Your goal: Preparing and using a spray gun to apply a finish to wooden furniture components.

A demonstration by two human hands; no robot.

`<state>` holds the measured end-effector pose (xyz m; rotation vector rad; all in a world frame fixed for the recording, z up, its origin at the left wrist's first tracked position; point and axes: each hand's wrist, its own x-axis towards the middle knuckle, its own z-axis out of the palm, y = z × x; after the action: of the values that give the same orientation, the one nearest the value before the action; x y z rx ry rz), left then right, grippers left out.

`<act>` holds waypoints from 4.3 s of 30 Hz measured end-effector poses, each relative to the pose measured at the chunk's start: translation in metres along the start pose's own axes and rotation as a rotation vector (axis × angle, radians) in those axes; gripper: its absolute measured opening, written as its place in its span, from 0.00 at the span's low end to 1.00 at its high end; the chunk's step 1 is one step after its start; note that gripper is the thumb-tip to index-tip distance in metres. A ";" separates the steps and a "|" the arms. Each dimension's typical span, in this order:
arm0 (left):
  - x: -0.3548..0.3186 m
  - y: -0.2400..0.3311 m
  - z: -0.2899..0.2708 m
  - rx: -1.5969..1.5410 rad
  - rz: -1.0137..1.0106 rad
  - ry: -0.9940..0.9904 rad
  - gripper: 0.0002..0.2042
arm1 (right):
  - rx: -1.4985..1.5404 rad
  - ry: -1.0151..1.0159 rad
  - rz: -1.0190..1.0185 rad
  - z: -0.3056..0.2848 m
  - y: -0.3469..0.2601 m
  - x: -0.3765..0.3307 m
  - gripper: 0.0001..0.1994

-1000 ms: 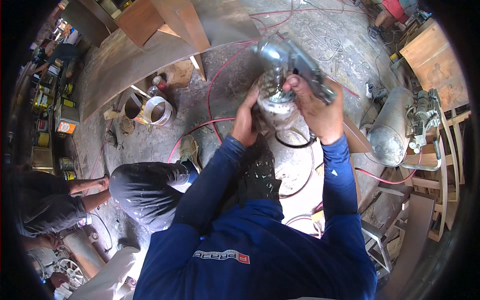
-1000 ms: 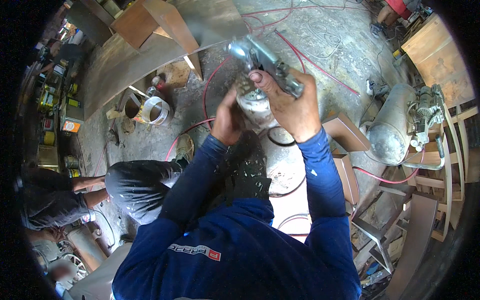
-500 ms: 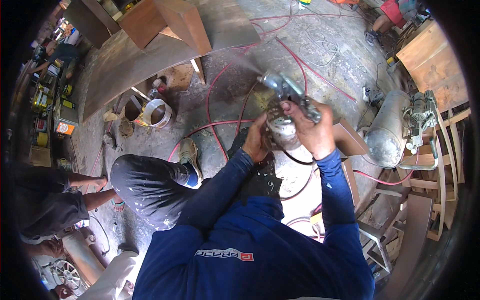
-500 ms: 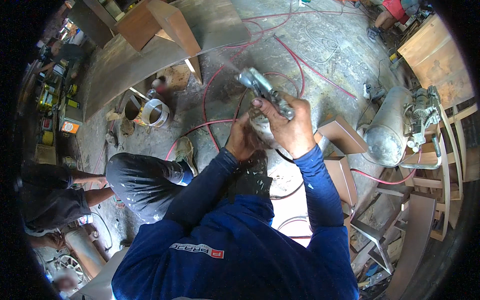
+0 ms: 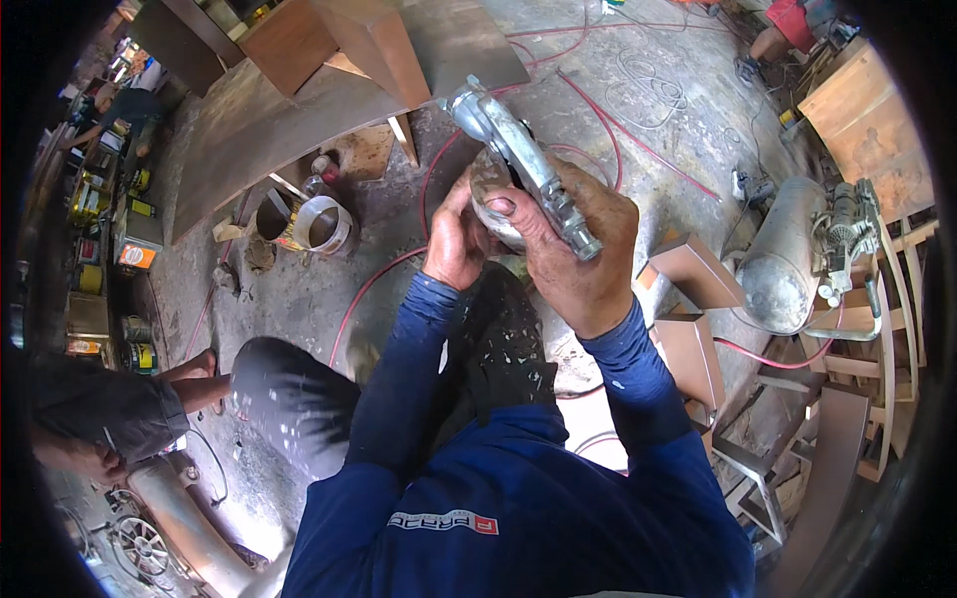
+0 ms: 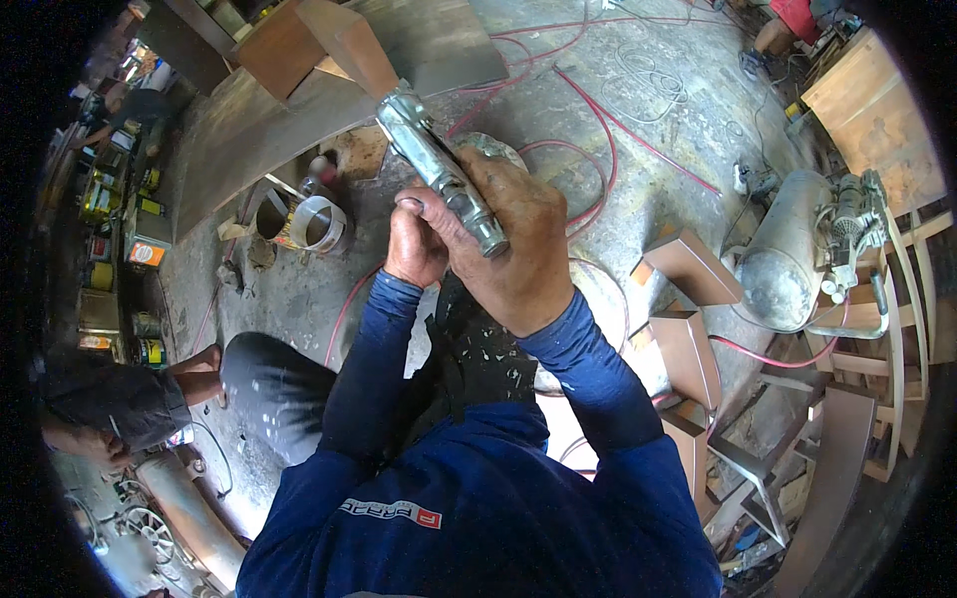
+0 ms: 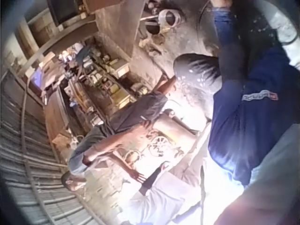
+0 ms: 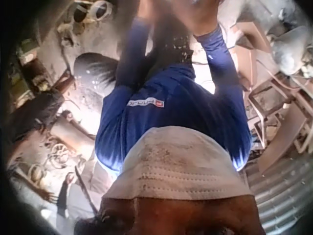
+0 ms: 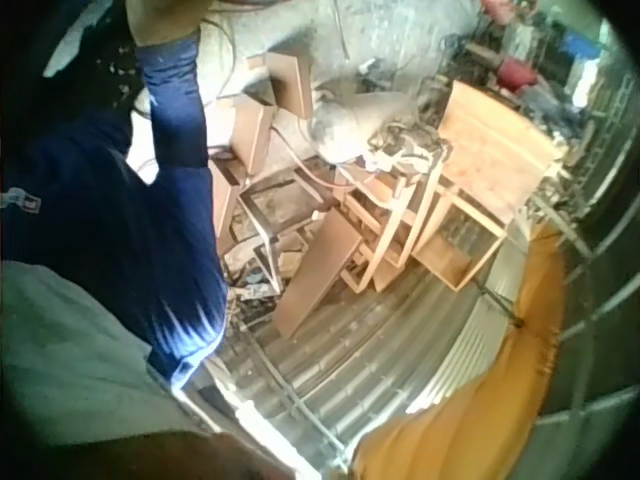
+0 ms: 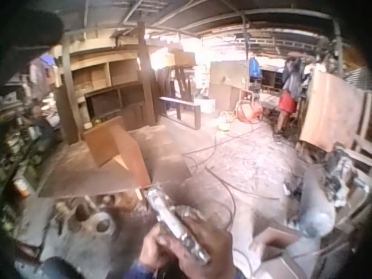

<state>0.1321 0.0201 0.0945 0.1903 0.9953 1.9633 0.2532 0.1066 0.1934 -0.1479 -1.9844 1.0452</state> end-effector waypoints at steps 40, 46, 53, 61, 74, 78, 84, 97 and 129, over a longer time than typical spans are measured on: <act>-0.028 -0.027 -0.034 0.114 -0.123 -0.246 0.27 | -0.148 0.032 0.107 -0.006 -0.028 -0.051 0.25; -0.015 -0.032 -0.044 0.101 -0.141 -0.234 0.26 | -0.158 0.048 0.069 0.001 -0.008 -0.049 0.22; -0.035 -0.113 -0.067 -0.163 -0.295 -0.194 0.27 | -0.118 -0.077 0.334 -0.001 0.023 -0.081 0.22; -0.007 -0.002 0.021 0.184 -0.095 -0.140 0.28 | 0.091 0.122 0.126 -0.029 -0.012 -0.024 0.21; -0.020 -0.106 -0.024 -0.172 -0.340 -0.055 0.24 | -0.072 -0.022 0.265 -0.027 0.054 -0.072 0.19; -0.014 -0.093 -0.020 -0.098 -0.362 -0.029 0.24 | -0.025 0.037 0.361 -0.023 0.045 -0.067 0.17; -0.021 -0.095 -0.044 -0.035 -0.344 0.018 0.26 | -0.077 0.028 0.362 -0.018 0.039 -0.067 0.16; -0.042 -0.076 -0.012 -0.147 -0.252 -0.050 0.27 | -0.032 -0.194 0.510 -0.027 0.004 -0.052 0.22; 0.120 0.289 -0.250 0.552 0.651 0.146 0.13 | -0.216 -0.487 0.404 0.195 0.140 -0.006 0.21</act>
<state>-0.2471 -0.1081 0.1041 0.7672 1.7211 2.2365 0.0754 0.0741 0.0353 -0.4640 -2.5820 1.1965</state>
